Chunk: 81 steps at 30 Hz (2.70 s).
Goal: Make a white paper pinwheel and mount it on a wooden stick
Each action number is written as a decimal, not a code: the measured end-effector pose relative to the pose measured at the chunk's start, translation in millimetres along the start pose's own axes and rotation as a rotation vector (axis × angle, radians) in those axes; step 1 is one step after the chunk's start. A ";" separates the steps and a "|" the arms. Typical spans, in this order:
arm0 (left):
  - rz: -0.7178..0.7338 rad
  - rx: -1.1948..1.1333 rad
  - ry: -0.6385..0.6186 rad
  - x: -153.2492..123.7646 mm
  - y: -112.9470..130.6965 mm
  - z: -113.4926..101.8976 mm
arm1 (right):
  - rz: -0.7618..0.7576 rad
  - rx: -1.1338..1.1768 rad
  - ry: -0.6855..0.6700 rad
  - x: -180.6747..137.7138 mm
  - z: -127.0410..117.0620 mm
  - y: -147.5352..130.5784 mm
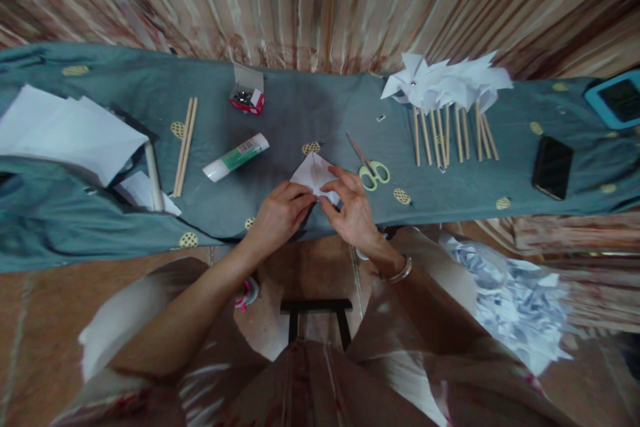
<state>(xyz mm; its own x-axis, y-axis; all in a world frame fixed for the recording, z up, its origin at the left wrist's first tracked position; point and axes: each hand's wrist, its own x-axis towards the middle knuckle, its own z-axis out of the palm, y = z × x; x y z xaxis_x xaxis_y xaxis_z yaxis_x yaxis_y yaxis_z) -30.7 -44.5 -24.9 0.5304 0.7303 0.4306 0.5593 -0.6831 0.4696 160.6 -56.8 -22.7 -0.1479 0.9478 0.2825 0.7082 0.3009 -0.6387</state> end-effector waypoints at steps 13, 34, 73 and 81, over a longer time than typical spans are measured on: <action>-0.014 -0.013 -0.013 -0.1 -0.2 0.1 | -0.156 -0.149 -0.030 -3.1 -0.3 -1.7; -0.251 -0.247 0.084 1.1 -1.4 -15.5 | -0.206 -0.220 -0.095 -0.3 3.0 -8.0; -1.062 -1.472 0.338 32.4 46.7 -13.0 | -0.137 -0.108 -0.005 7.0 -5.7 -14.3; -0.909 -1.316 0.382 41.0 41.3 -15.1 | -0.201 -0.116 -0.011 3.4 -13.4 -26.3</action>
<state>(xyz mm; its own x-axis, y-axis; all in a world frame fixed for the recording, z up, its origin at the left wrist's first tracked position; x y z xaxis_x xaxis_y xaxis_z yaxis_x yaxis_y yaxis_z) 4.6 -42.7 23.8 0.0611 0.9593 -0.2756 -0.4186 0.2753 0.8654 150.6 -63.0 4.7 -0.3013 0.8713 0.3874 0.7383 0.4703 -0.4834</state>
